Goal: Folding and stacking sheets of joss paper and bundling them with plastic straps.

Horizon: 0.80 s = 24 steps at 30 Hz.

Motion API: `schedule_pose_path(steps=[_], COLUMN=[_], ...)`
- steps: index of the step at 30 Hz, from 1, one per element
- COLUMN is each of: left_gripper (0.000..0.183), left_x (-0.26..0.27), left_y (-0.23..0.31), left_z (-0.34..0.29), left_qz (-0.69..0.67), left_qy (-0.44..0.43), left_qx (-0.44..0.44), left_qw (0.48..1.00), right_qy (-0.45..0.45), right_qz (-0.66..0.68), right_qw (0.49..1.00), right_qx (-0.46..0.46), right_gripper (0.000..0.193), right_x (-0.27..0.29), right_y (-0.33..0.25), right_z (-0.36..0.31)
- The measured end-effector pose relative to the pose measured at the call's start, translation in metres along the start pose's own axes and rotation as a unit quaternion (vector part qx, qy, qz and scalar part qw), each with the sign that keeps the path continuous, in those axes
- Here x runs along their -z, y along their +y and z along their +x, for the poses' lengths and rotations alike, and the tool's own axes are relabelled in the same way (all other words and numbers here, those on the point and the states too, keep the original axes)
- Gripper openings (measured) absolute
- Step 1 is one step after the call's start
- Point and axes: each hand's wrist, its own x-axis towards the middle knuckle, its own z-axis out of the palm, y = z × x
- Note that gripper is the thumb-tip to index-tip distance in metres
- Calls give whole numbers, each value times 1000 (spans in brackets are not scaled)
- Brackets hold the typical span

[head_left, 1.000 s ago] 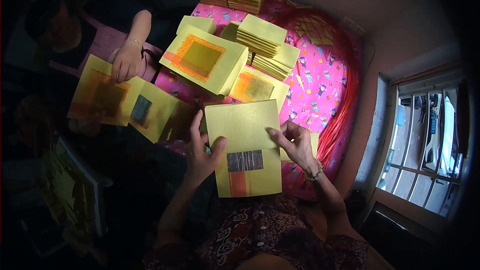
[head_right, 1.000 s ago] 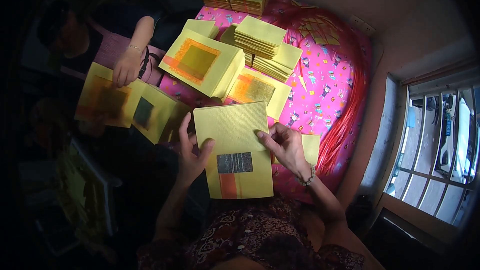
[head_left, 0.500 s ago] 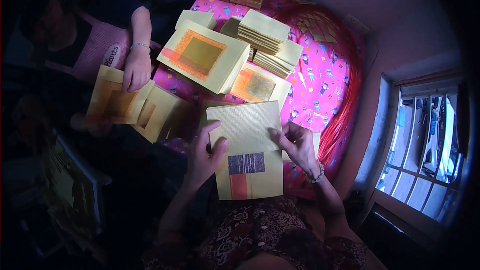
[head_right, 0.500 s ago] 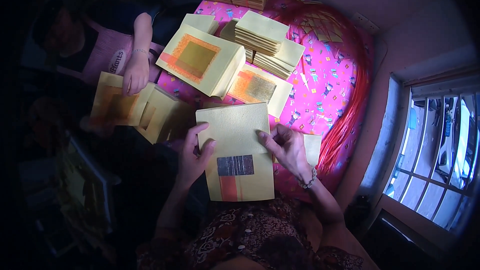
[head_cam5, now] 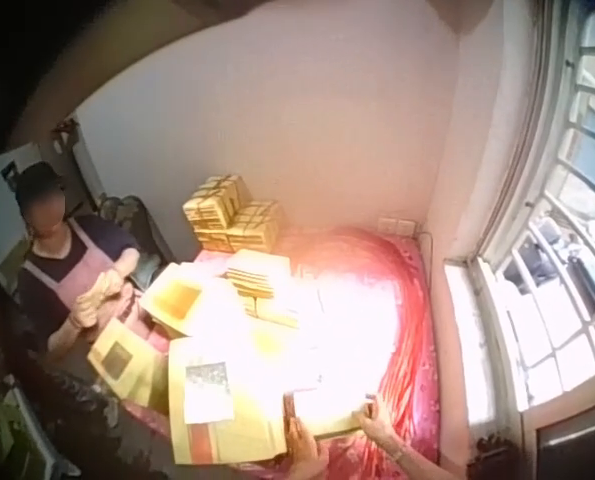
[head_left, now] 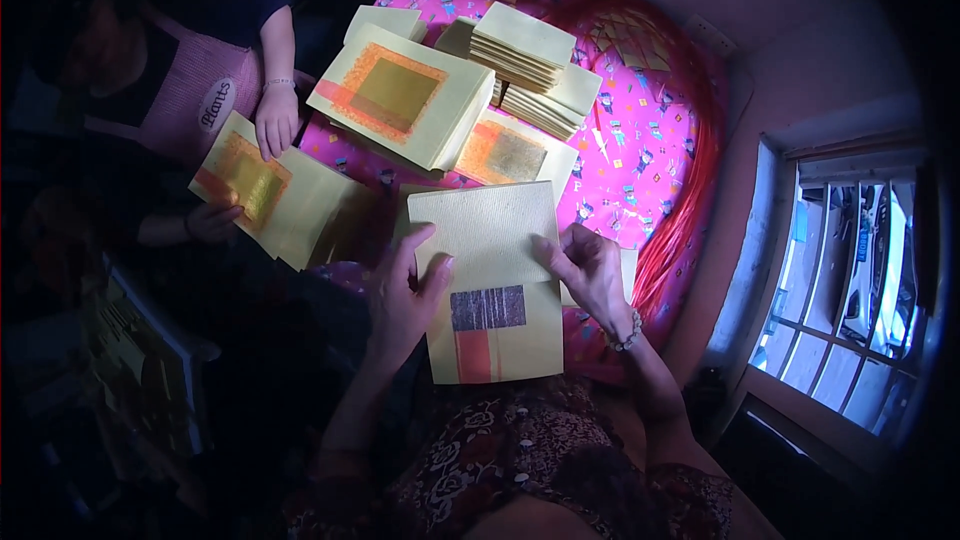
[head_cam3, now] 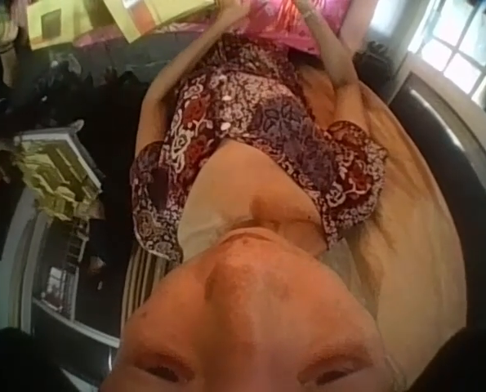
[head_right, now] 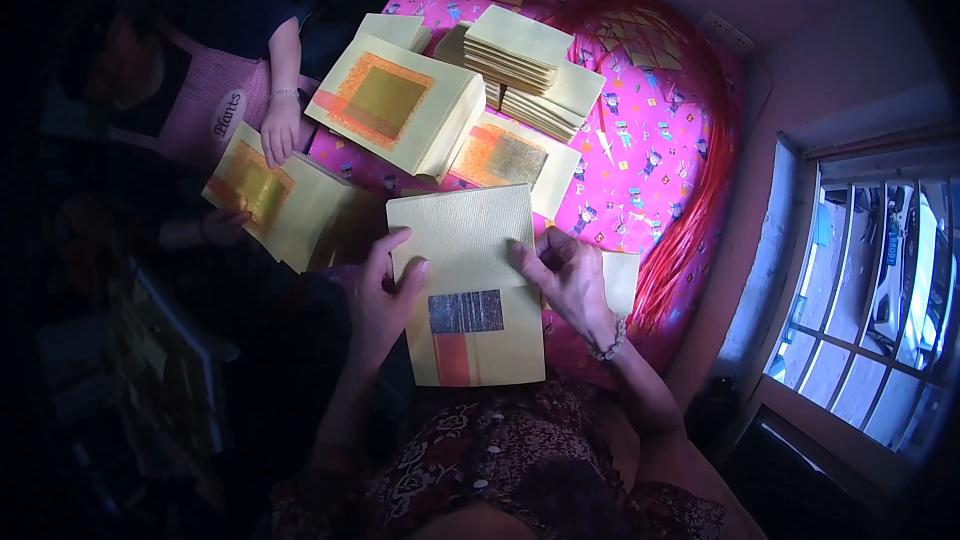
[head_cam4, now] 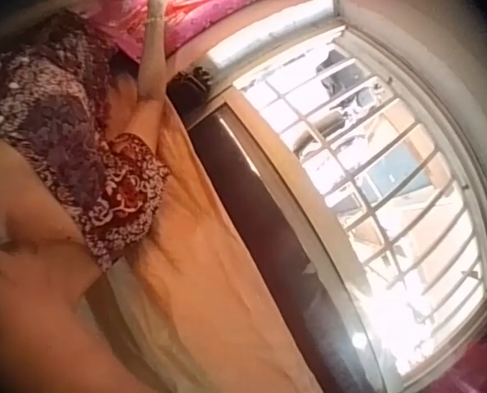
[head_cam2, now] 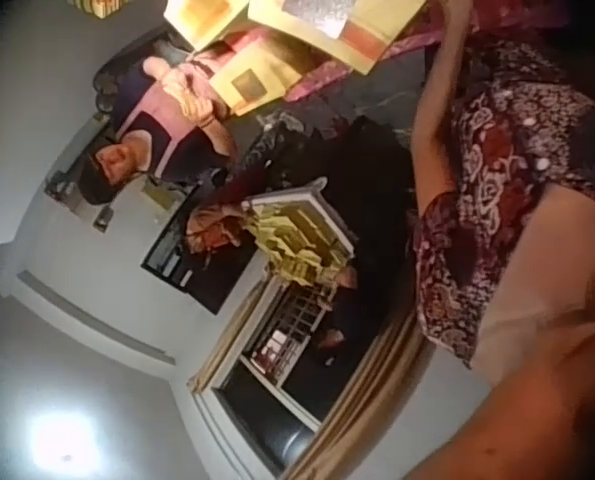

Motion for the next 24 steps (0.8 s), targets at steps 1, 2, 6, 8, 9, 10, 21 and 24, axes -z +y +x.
schedule_pose_path(steps=[1,2,6,8,9,10,21,24], left_gripper=[43,43,42,39,34,29,29,35], left_x=[0,-2,-8,-10,-12,-14,-33,-38], left_y=[3,4,8,10,10,10,4,3], left_z=[-1,-1,-2,-2,0,2,15,16], left_qz=[62,61,208,250,270,291,328,350], left_qy=[15,12,131,136,105,74,-29,-30], left_qx=[-22,-22,-121,-139,-168,-196,-238,-239], left_qw=[998,998,962,949,942,934,914,905], right_qy=[2,3,9,21,29,36,86,98], right_qz=[-15,-30,-89,-133,-179,-196,-265,-354], right_qw=[1000,999,995,990,981,977,924,878], right_qx=[9,19,33,46,63,72,261,307], right_gripper=[35,35,37,39,41,41,24,22], right_x=[1,1,4,5,5,5,-1,1], right_y=[0,0,-12,-13,-13,-13,13,4], right_z=[0,0,2,4,5,4,14,11])
